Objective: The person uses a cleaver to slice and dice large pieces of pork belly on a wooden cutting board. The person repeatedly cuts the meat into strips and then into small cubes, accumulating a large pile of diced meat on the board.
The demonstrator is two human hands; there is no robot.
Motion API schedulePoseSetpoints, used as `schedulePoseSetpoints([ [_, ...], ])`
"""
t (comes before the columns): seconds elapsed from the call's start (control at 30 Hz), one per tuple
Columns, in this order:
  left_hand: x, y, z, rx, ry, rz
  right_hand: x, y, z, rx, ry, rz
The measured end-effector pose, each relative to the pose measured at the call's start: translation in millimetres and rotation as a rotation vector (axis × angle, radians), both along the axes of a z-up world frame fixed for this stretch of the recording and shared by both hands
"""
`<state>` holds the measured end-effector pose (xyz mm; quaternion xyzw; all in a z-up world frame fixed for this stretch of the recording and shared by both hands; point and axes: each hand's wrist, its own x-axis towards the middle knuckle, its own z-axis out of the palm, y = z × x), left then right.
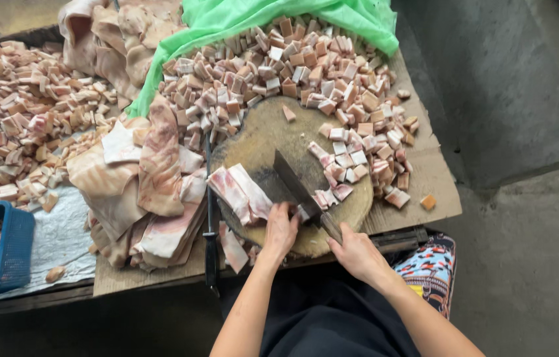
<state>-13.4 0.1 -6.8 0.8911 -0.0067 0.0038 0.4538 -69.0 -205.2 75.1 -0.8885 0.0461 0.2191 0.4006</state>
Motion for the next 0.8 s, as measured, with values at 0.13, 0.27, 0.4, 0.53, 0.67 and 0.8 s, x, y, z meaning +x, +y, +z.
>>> schedulePoseSetpoints([
  [0.13,0,-5,6,0.105,0.063,-0.060,11,-11,33,0.238,0.099,-0.203],
  [0.27,1,-15,26,0.131,0.225,-0.079,8,-26,43,0.200,-0.148,-0.298],
  [0.4,22,-54,36,0.298,0.404,-0.067,-1,-47,21,0.022,-0.360,-0.348],
  [0.53,63,-76,23,0.261,0.327,-0.077,-23,-47,-14,0.004,-0.194,-0.437],
  [0.67,121,-73,1,0.024,0.152,-0.144,-33,-49,-35,0.013,-0.119,-0.440],
  [0.8,168,9,-10,0.128,-0.141,-0.045,-27,-56,-42,0.000,-0.211,-0.370],
])
